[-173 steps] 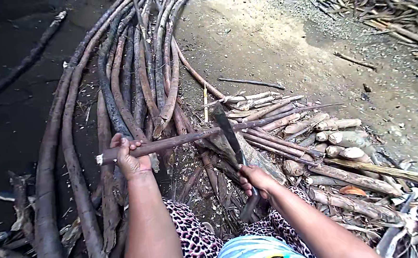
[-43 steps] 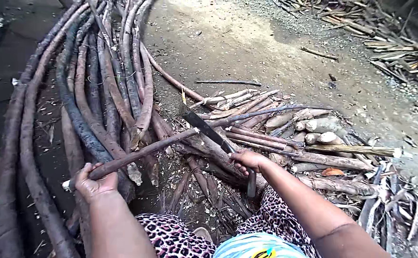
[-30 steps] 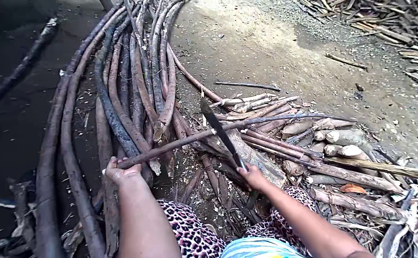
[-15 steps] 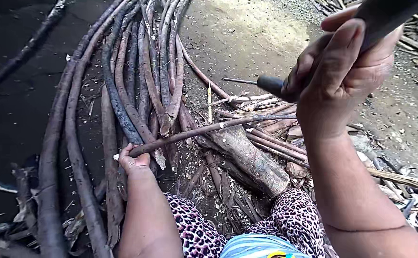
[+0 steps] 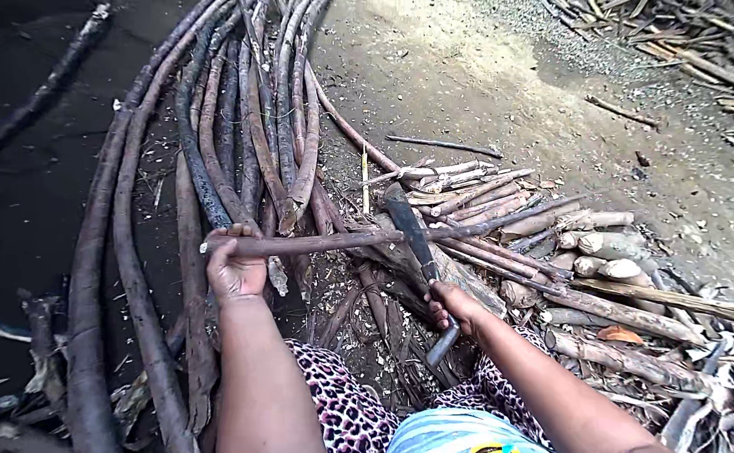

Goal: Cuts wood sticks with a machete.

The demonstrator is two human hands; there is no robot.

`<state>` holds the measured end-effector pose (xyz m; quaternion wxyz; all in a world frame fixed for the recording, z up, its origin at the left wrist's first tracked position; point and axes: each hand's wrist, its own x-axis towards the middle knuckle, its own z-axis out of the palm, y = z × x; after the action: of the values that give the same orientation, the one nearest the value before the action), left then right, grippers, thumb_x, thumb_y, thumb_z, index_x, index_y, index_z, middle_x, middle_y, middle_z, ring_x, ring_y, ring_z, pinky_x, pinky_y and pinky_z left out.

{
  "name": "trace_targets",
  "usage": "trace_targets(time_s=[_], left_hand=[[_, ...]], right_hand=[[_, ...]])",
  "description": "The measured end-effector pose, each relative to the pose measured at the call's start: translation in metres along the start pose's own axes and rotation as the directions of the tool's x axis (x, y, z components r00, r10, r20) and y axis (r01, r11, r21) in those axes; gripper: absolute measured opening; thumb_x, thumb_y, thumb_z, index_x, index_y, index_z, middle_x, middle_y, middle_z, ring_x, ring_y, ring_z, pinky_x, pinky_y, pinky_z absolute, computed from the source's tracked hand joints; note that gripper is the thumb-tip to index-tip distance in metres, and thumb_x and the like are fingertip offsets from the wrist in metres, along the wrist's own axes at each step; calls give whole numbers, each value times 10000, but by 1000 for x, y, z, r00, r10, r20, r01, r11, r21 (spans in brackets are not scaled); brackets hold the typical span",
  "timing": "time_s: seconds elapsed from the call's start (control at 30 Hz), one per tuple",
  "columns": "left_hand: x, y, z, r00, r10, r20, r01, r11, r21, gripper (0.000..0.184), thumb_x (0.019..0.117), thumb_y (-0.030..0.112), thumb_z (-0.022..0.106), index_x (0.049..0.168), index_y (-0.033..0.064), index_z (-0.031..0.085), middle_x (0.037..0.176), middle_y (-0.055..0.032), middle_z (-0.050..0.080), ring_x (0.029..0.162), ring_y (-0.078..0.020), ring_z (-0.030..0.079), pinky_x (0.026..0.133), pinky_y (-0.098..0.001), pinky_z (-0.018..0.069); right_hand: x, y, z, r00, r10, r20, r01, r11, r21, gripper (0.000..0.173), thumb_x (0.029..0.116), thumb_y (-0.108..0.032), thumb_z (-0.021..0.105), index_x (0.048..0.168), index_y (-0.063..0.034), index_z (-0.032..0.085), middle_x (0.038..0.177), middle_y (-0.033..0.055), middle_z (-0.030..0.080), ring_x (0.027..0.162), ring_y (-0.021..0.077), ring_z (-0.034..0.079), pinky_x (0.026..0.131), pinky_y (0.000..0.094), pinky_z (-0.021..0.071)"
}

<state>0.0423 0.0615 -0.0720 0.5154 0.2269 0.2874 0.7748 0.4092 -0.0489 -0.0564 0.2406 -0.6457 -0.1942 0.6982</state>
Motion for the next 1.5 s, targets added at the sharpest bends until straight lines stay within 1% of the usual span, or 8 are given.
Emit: trace_targets(time_s=[0.13,0.3,0.63,0.87,1.07,1.17,1.3,1.5], left_hand=[[-2,3,-7,974,-108,199,87,990,111,551,1009,36,379,1528,215,431,1290,4,679,1029,-105,672,944,-291,549],[-3,-8,16,991,-6,-131,4,1000,-15,451,1140,275,281,807,170,566,667,19,621,733,-173,688,868,-430,599],[6,6,12,812,134,-568,-131,990,45,317,1124,369,428,867,183,442,640,31,479,591,-126,576,671,-326,577],[13,-8,18,793,187,-579,-149,982,112,323,1129,358,430,877,161,474,651,22,500,579,-135,581,658,-331,585],[14,-10,16,785,195,-588,-141,980,137,339,1127,363,430,862,156,472,651,7,497,578,-158,573,652,-361,579],[13,-7,17,782,183,-596,-129,983,132,333,1123,363,443,867,155,481,660,3,508,590,-160,582,662,-363,584],[12,-5,13,782,156,-604,-88,986,141,273,1118,335,457,907,163,477,682,6,509,607,-150,584,666,-360,582],[7,7,6,873,127,-471,-80,990,119,252,1116,287,461,897,166,489,679,12,532,620,-156,607,697,-377,598]], right_hand=[[9,24,1,990,-79,-117,70,994,-85,346,1134,-365,381,1066,-49,503,605,-1,435,411,105,435,406,265,453],[18,43,14,952,-253,-172,203,943,-263,230,1070,-182,545,1212,-4,508,717,54,507,459,125,493,457,293,495],[-12,40,2,813,-578,-64,434,675,-596,348,1057,-273,554,1181,41,637,908,131,650,784,183,624,782,370,529],[-105,-70,13,81,-997,18,953,72,-293,181,1062,-202,524,1098,-48,611,695,-58,610,549,45,581,510,263,546],[-153,-197,37,-521,-826,-215,850,-481,-215,151,1059,-101,330,934,-75,412,604,-31,490,454,139,555,449,377,581],[-71,-114,32,-200,-965,-169,869,-94,-487,265,1091,-207,343,966,-6,462,568,22,484,452,156,533,448,362,526],[33,36,16,888,-449,-98,252,654,-713,457,1100,-332,449,1367,31,527,1066,225,681,968,331,693,916,529,541],[8,18,25,990,-138,-17,134,977,-166,323,1137,-335,379,1087,-42,507,613,-1,437,419,112,440,422,275,461]])
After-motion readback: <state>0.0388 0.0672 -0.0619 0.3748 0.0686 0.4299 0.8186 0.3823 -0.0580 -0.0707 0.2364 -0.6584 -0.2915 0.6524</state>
